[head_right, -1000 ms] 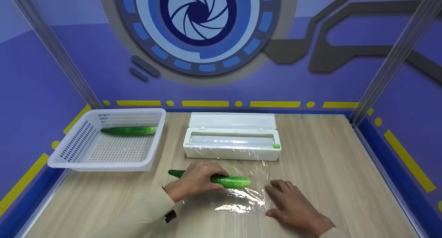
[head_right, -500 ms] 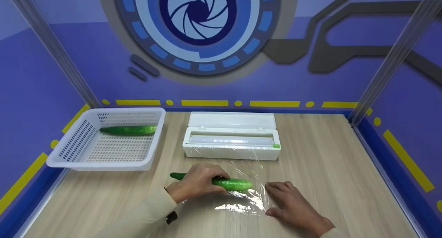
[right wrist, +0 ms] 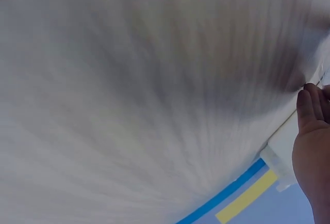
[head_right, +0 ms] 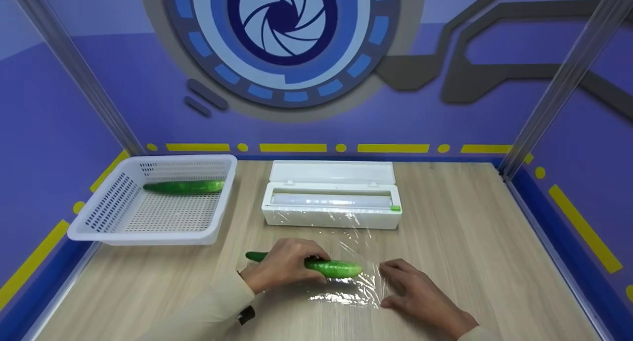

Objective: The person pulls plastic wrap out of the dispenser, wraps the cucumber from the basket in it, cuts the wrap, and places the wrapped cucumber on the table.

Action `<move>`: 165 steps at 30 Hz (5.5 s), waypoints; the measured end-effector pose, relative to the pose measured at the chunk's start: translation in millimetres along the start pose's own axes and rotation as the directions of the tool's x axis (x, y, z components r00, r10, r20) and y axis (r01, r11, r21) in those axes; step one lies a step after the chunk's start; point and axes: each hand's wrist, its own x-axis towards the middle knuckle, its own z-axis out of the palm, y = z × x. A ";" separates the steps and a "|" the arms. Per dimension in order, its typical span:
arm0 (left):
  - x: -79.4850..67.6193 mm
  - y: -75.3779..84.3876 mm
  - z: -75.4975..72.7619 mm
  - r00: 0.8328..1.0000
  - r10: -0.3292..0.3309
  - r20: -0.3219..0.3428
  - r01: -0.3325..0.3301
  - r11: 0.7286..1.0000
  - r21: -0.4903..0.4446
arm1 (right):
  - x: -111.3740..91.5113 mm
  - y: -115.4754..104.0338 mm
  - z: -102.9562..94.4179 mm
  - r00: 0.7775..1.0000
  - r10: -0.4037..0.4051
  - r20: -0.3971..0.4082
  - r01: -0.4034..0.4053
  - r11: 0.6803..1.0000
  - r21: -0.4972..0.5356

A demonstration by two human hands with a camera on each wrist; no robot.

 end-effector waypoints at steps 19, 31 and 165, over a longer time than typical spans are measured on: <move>4.1 4.5 18.1 0.999 -0.006 0.041 0.008 0.999 -0.046 | -4.9 3.0 4.4 0.996 0.076 -0.051 -0.070 0.992 0.105; 14.1 12.6 30.9 0.998 0.006 0.055 -0.003 0.999 -0.054 | -4.6 0.0 1.2 0.995 0.097 -0.011 -0.096 0.991 0.091; 14.5 -8.0 36.7 0.981 -0.081 0.176 0.115 0.974 -0.195 | 2.6 -19.6 -11.8 0.990 -0.130 -0.058 0.134 0.989 0.065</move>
